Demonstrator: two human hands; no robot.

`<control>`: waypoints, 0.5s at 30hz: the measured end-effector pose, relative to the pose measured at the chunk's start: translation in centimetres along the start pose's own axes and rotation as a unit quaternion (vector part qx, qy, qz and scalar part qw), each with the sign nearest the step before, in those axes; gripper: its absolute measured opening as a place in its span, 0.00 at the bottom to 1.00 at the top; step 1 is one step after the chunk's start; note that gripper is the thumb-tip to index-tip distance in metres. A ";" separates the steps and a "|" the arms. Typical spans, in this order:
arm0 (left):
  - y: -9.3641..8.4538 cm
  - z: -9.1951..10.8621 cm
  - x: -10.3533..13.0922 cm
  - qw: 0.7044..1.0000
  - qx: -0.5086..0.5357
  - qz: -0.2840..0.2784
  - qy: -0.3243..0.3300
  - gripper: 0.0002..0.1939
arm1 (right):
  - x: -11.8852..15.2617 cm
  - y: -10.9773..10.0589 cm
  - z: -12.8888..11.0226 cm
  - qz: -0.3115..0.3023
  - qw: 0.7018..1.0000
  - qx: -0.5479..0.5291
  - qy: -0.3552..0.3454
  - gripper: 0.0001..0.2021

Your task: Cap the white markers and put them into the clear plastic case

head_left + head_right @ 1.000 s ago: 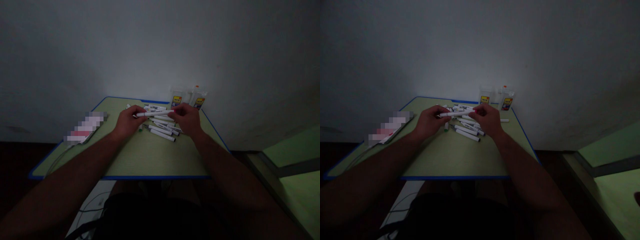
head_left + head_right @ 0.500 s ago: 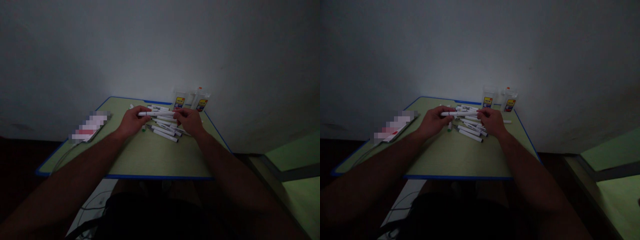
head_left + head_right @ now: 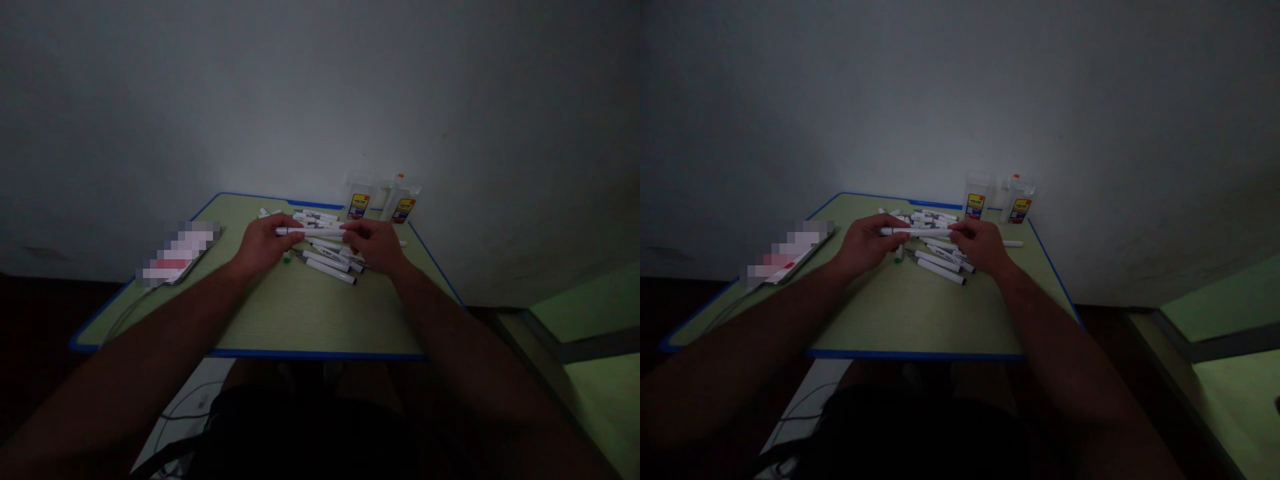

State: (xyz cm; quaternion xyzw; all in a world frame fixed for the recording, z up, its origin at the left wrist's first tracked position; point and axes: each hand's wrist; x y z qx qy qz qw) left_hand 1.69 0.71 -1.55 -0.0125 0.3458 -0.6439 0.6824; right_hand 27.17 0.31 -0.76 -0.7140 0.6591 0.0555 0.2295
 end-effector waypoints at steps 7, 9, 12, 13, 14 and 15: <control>0.0 0.0 -0.1 1.000 -0.008 0.014 0.016 0.09 | 0.0 -0.1 0.3 -0.007 0.999 0.023 -0.029 0.13; 0.0 0.0 -0.1 1.000 -0.016 0.012 0.014 0.09 | 0.1 -0.1 0.3 -0.005 0.999 0.023 -0.033 0.13; 0.0 0.2 -0.1 1.000 -0.024 0.012 0.011 0.08 | 0.1 -0.1 0.1 -0.001 0.999 0.008 -0.033 0.13; 0.0 0.2 -0.1 1.000 -0.024 0.013 0.010 0.08 | 0.2 0.0 0.0 0.001 0.999 0.003 -0.032 0.12; 0.0 0.3 -0.1 1.000 -0.024 0.014 0.008 0.07 | 0.2 0.0 -0.1 0.003 1.000 -0.002 -0.030 0.12; 0.0 0.4 -0.1 1.000 -0.022 0.015 0.006 0.07 | 0.3 0.1 -0.2 0.005 1.000 -0.006 -0.029 0.12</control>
Point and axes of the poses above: each hand's wrist, its own x-axis away from the middle knuckle, its own y-axis out of the palm, z = x × y, and after that the axes turned 10 degrees about -x, right-handed
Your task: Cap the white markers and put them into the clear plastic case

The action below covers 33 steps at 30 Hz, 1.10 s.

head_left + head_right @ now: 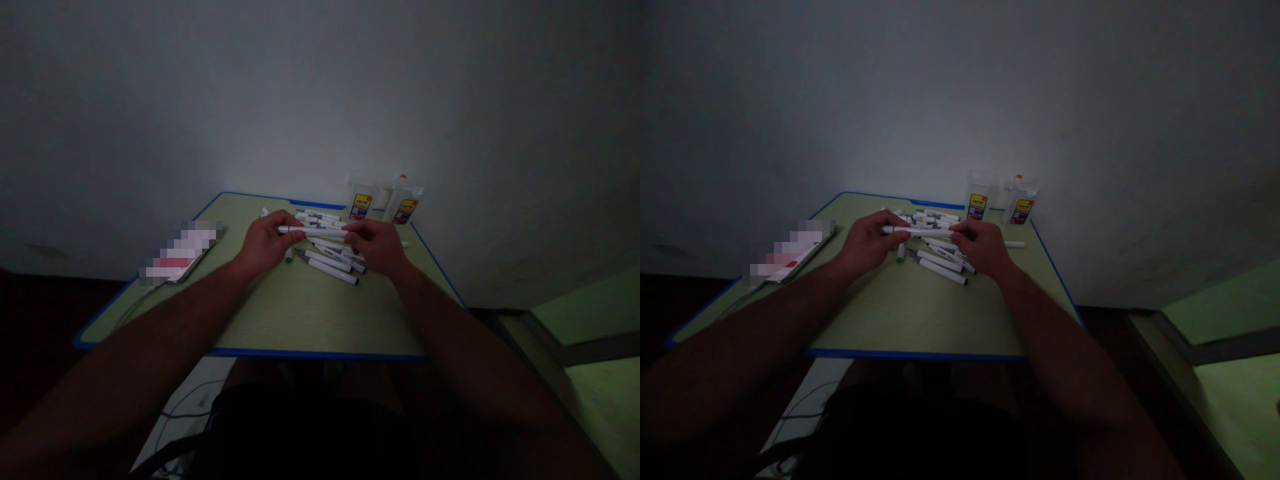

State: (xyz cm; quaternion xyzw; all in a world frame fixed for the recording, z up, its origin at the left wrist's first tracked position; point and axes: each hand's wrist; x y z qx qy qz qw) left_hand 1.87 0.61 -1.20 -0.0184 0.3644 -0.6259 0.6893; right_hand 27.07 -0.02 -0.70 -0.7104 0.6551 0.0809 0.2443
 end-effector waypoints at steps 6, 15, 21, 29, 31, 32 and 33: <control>-0.1 0.4 0.1 1.000 0.019 -0.010 -0.010 0.06 | 0.2 0.2 -0.4 0.006 1.000 0.001 -0.004 0.11; 0.4 0.5 0.4 0.999 0.047 -0.009 -0.017 0.08 | 0.0 0.0 -0.6 0.013 1.000 -0.012 0.006 0.11; 0.1 0.6 0.1 0.998 0.051 -0.020 0.001 0.11 | -0.6 -0.3 0.5 0.018 1.000 -0.014 0.007 0.10; 0.0 0.1 -0.3 0.985 0.164 0.005 -0.055 0.14 | -1.3 -1.3 2.1 0.039 0.999 -0.019 0.017 0.11; -0.1 0.0 -0.3 0.983 0.175 0.006 -0.059 0.16 | -1.3 -1.3 2.2 0.040 0.999 -0.017 0.010 0.11; -0.2 0.0 -0.3 0.982 0.178 0.009 -0.060 0.16 | -1.3 -1.3 2.3 0.041 0.999 -0.016 0.005 0.11; -0.2 0.0 -0.3 0.982 0.179 0.011 -0.060 0.16 | -1.3 -1.3 2.3 0.040 0.999 -0.016 0.000 0.12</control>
Point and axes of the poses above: each hand's wrist, its own x-axis away from the middle knuckle, its own y-axis out of the palm, z = x × y, and after that the axes turned 10 degrees about -x, right-handed
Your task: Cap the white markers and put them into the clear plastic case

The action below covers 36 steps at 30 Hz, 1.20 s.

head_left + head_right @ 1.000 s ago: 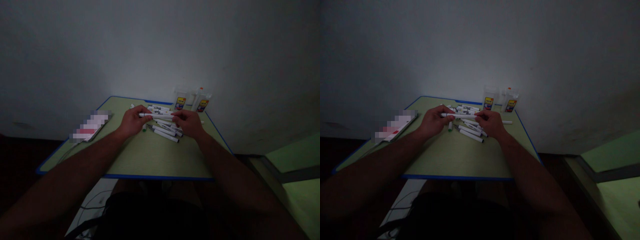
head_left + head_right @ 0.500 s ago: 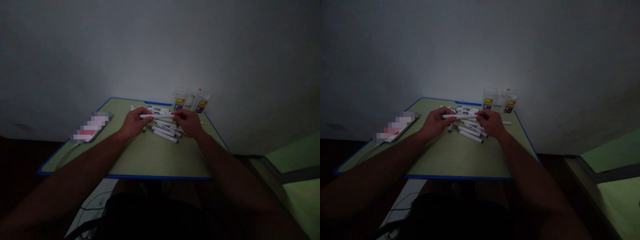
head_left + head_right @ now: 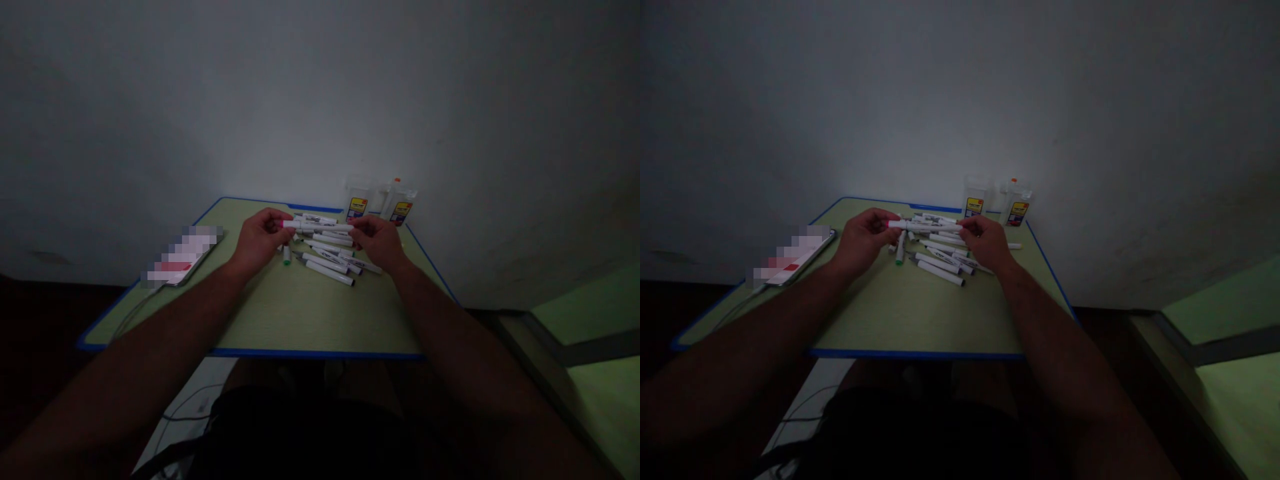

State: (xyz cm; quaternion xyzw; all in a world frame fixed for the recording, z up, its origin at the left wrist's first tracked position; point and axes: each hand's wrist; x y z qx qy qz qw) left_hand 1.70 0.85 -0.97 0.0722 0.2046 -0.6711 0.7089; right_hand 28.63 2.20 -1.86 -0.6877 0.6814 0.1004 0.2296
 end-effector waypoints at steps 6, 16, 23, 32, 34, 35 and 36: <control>-0.1 0.1 0.0 1.000 0.006 0.007 0.001 0.16 | 0.1 0.2 0.1 -0.003 1.000 0.006 0.007 0.13; -0.1 -0.1 -0.2 1.000 0.023 0.013 0.005 0.16 | 0.2 0.4 -0.4 -0.007 1.000 0.004 0.027 0.12; -0.1 -0.4 -0.4 0.999 0.044 0.005 0.001 0.13 | 0.3 0.4 -0.5 -0.017 0.999 0.027 0.024 0.11; -0.2 -0.6 -0.4 0.998 0.066 0.014 -0.004 0.14 | 0.4 0.4 -0.8 -0.016 0.998 0.053 0.021 0.09; -0.2 -0.6 -0.5 0.997 0.076 0.017 -0.020 0.14 | 0.5 0.4 -0.8 -0.020 0.998 0.058 0.019 0.10; -0.2 -0.6 -0.5 0.996 0.078 0.020 -0.029 0.14 | 0.5 0.4 -0.9 -0.022 0.998 0.061 0.018 0.10; -0.3 -0.5 -0.6 0.996 0.080 0.024 -0.038 0.14 | 0.5 0.5 -0.9 -0.023 0.998 0.064 0.018 0.10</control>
Point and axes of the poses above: each hand's wrist, its own x-axis away from the middle knuckle, its own y-axis out of the palm, z = x × y, and after that the axes turned 10 degrees about -x, right-handed
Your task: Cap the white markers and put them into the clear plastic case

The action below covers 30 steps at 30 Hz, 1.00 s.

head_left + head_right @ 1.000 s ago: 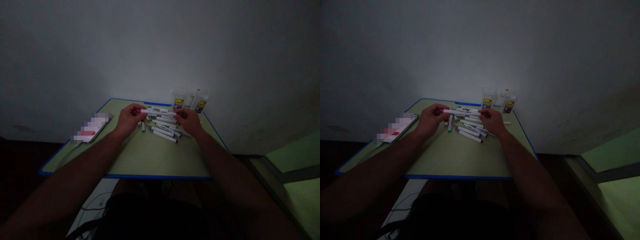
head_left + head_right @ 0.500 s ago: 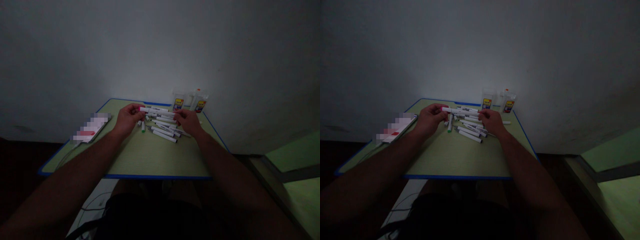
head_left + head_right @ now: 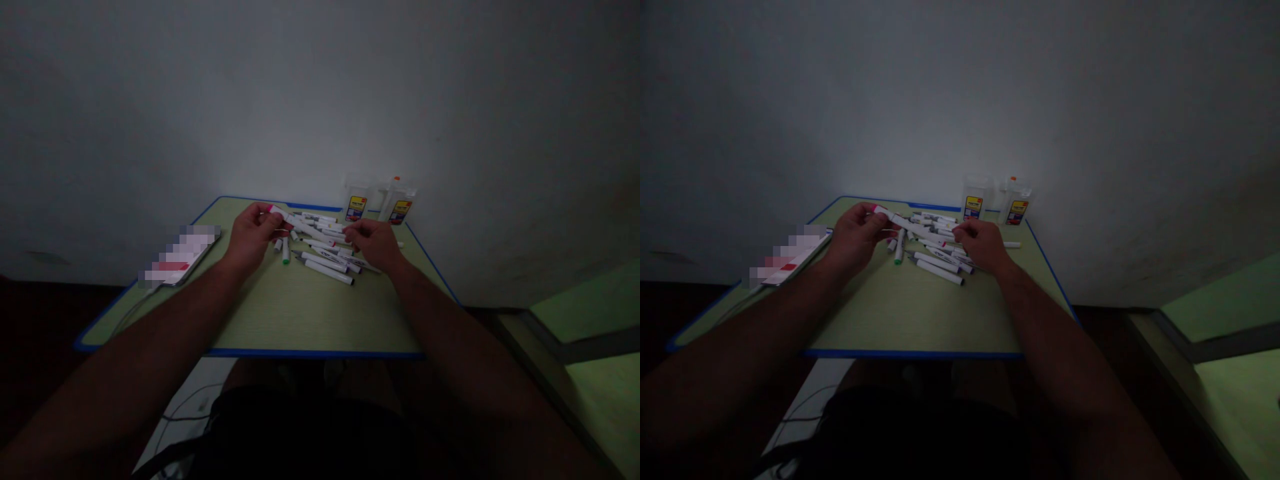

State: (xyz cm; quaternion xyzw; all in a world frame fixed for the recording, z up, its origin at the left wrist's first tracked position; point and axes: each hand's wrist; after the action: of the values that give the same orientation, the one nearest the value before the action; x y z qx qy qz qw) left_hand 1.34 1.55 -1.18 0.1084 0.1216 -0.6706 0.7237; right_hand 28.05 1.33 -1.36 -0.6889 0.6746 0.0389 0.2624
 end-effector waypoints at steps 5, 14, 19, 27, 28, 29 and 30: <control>0.0 0.4 -0.1 0.999 0.038 0.000 -0.026 0.14 | 0.2 0.1 -0.6 0.003 1.000 0.001 0.002 0.11; 0.4 1.5 0.7 0.986 0.080 -0.102 -0.104 0.13 | 0.4 0.3 -0.9 -0.009 1.000 -0.002 0.001 0.17; 0.5 1.2 0.9 0.980 0.072 -0.138 -0.126 0.11 | 0.7 1.0 -1.3 -0.029 0.999 -0.031 -0.023 0.13; 0.6 1.3 1.3 0.966 0.074 -0.184 -0.164 0.05 | 1.2 2.4 -1.1 -0.080 0.993 -0.088 -0.025 0.16; 0.6 1.3 1.3 0.966 0.073 -0.188 -0.164 0.05 | 1.2 2.5 -1.1 -0.084 0.992 -0.094 -0.026 0.17; 0.6 1.3 1.4 0.965 0.071 -0.193 -0.165 0.05 | 1.3 2.6 -1.0 -0.088 0.991 -0.099 -0.029 0.18; 0.6 1.3 1.4 0.963 0.067 -0.199 -0.166 0.05 | 1.3 2.7 -1.0 -0.094 0.990 -0.102 -0.032 0.18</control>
State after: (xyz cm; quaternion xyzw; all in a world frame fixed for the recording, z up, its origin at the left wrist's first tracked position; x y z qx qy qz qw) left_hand 2.12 -0.16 -0.37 0.0176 -0.0267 -0.8165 0.5765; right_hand 25.33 -0.12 -1.87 -0.7707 0.5908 0.1049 0.2145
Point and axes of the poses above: each hand's wrist, its own x-axis away from the middle knuckle, its own y-axis out of the palm, z = x × y, and after that the axes turned 10 degrees about -x, right-handed
